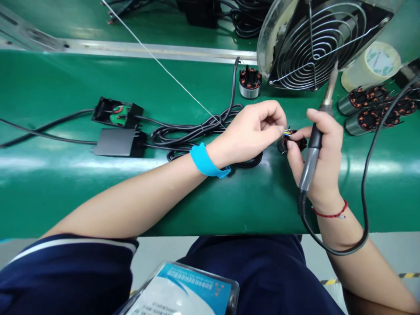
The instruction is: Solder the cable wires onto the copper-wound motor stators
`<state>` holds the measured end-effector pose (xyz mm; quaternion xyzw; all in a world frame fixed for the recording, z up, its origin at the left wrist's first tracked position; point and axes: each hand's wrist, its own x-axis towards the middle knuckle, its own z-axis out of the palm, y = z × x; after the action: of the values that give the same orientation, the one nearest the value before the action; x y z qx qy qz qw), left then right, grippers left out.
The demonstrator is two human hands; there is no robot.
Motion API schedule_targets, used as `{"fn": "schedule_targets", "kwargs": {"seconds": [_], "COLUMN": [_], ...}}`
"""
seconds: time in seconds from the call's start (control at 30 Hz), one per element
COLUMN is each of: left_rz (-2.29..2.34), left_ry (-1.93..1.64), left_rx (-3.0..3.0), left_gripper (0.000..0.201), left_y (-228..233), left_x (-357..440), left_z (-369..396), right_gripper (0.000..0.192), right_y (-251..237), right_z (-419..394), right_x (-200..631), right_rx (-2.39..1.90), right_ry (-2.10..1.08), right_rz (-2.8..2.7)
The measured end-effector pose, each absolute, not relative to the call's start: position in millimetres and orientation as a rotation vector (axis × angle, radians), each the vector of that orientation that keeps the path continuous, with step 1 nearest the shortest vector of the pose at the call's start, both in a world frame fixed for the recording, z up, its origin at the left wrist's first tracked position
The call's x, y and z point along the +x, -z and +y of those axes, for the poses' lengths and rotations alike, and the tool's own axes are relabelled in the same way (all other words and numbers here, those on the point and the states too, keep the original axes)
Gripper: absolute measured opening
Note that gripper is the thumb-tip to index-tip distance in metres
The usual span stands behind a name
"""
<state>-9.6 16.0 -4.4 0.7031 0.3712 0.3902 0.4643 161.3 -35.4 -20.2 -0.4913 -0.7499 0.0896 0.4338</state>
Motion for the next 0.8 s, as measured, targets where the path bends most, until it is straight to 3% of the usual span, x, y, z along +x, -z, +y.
{"fn": "schedule_targets", "kwargs": {"seconds": [0.8], "left_rz": [0.833], "left_ry": [-0.998], "left_rx": [2.213], "left_gripper": [0.013], "left_y": [8.9], "left_x": [-18.1], "left_z": [13.9], "right_gripper": [0.032], "right_y": [9.0], "right_z": [-36.9], "right_x": [147.1], "right_rx": [-1.242], "right_ry": [-0.299], "right_rz": [-1.726]}}
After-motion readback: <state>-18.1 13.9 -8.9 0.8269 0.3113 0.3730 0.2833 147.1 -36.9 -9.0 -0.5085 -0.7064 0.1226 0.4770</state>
